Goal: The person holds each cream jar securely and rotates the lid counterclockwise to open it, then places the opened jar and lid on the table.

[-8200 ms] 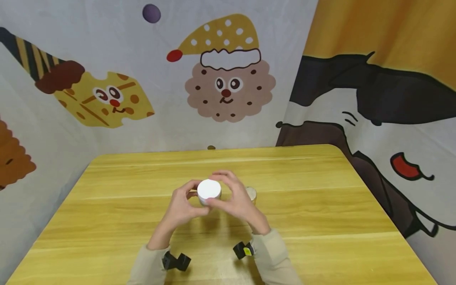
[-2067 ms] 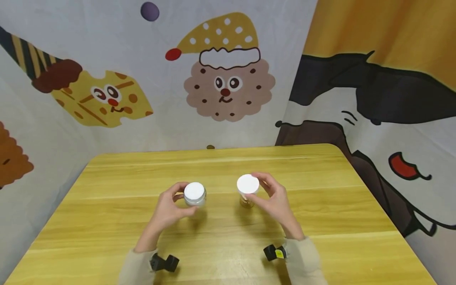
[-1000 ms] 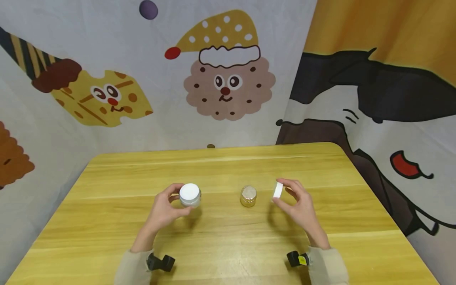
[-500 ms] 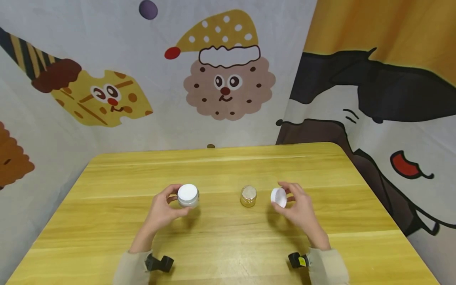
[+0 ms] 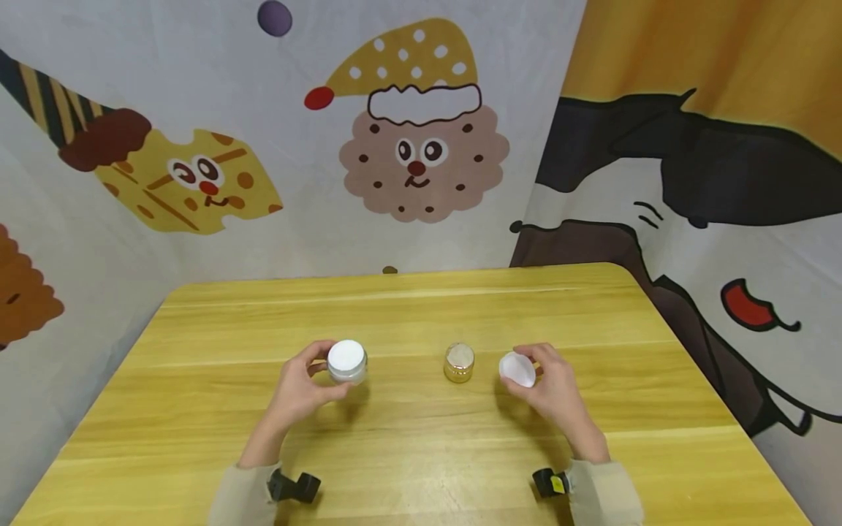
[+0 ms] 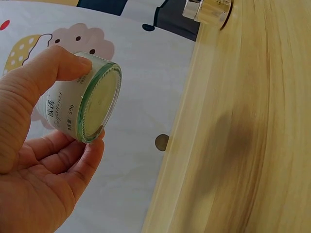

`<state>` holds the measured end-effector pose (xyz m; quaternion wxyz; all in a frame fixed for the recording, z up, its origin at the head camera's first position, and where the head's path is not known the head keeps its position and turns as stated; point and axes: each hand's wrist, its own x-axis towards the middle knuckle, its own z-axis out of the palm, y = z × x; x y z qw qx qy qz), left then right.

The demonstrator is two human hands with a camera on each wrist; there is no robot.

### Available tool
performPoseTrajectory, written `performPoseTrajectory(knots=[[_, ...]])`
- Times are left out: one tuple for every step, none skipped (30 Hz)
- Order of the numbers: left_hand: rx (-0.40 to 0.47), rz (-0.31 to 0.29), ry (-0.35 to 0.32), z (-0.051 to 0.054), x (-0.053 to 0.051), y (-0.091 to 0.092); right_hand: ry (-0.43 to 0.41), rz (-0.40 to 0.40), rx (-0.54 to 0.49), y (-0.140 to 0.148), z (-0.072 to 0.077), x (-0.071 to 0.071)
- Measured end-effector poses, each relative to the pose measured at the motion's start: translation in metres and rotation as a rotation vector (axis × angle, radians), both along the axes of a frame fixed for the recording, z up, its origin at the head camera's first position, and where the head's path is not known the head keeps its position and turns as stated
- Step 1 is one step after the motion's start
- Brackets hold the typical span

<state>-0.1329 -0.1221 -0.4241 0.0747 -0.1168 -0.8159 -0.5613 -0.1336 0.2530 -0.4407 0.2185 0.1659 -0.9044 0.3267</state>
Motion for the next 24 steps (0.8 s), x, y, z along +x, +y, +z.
performPoseTrajectory(knots=[[0.001, 0.000, -0.001, 0.000, 0.000, 0.000, -0.005, 0.001, 0.003, 0.000, 0.000, 0.000], [0.002, 0.001, -0.003, 0.000, 0.000, 0.000, -0.010, 0.002, 0.006, 0.000, -0.001, 0.001], [0.002, 0.001, -0.003, 0.000, 0.000, 0.000, -0.013, 0.001, 0.011, 0.000, -0.001, 0.001], [0.001, 0.001, -0.003, 0.000, 0.000, 0.000, -0.017, 0.002, 0.014, 0.000, -0.002, 0.001], [0.001, 0.001, -0.004, 0.000, 0.000, 0.000, -0.020, 0.003, 0.019, 0.001, -0.003, 0.001], [-0.001, 0.002, -0.004, 0.000, 0.000, 0.000, -0.024, 0.002, 0.023, 0.001, -0.004, 0.001], [-0.004, 0.002, -0.005, 0.000, 0.000, 0.000, -0.029, 0.002, 0.030, 0.001, -0.005, 0.000], [-0.005, 0.002, -0.006, 0.000, 0.000, 0.000, -0.035, 0.001, 0.035, 0.002, -0.006, 0.000], [-0.006, 0.002, -0.007, -0.001, 0.000, 0.000, -0.042, -0.001, 0.041, 0.002, -0.007, 0.000], [-0.008, 0.002, -0.008, -0.001, 0.000, 0.000, -0.049, -0.002, 0.045, 0.002, -0.008, 0.000], [-0.008, 0.002, -0.009, -0.001, 0.000, 0.000, -0.056, -0.002, 0.048, 0.002, -0.009, 0.000], [-0.010, 0.002, -0.011, -0.001, 0.000, 0.000, -0.066, -0.003, 0.052, 0.003, -0.010, 0.000], [-0.011, 0.002, -0.012, -0.001, 0.000, 0.000, -0.074, -0.003, 0.056, 0.003, -0.011, 0.000], [-0.010, 0.002, -0.013, -0.001, 0.000, 0.000, -0.082, -0.003, 0.057, 0.003, -0.011, 0.000], [-0.011, 0.002, -0.012, -0.002, 0.000, 0.000, -0.093, -0.004, 0.060, 0.002, -0.012, 0.000], [-0.012, 0.002, -0.012, -0.002, 0.000, 0.000, -0.104, -0.002, 0.059, 0.002, -0.012, 0.000], [-0.012, 0.003, -0.011, -0.002, 0.000, 0.000, -0.115, -0.003, 0.062, 0.002, -0.012, 0.000], [-0.012, 0.003, -0.010, -0.002, 0.000, 0.000, -0.127, -0.004, 0.064, 0.002, -0.012, 0.001], [-0.013, 0.004, -0.008, -0.002, 0.000, 0.000, -0.140, -0.004, 0.066, 0.002, -0.012, 0.001], [-0.013, 0.004, -0.006, -0.002, 0.000, 0.000, -0.155, -0.005, 0.065, 0.002, -0.012, 0.001], [-0.013, 0.004, -0.004, -0.002, 0.000, 0.000, -0.168, -0.005, 0.067, 0.001, -0.012, 0.001], [-0.013, 0.004, -0.003, -0.002, 0.000, 0.000, -0.176, -0.005, 0.067, 0.001, -0.012, 0.001], [-0.012, 0.003, -0.001, -0.002, 0.000, 0.000, -0.185, -0.006, 0.070, 0.001, -0.012, 0.001], [-0.012, 0.003, 0.000, -0.002, 0.000, 0.000, -0.194, -0.006, 0.070, 0.001, -0.013, 0.001]])
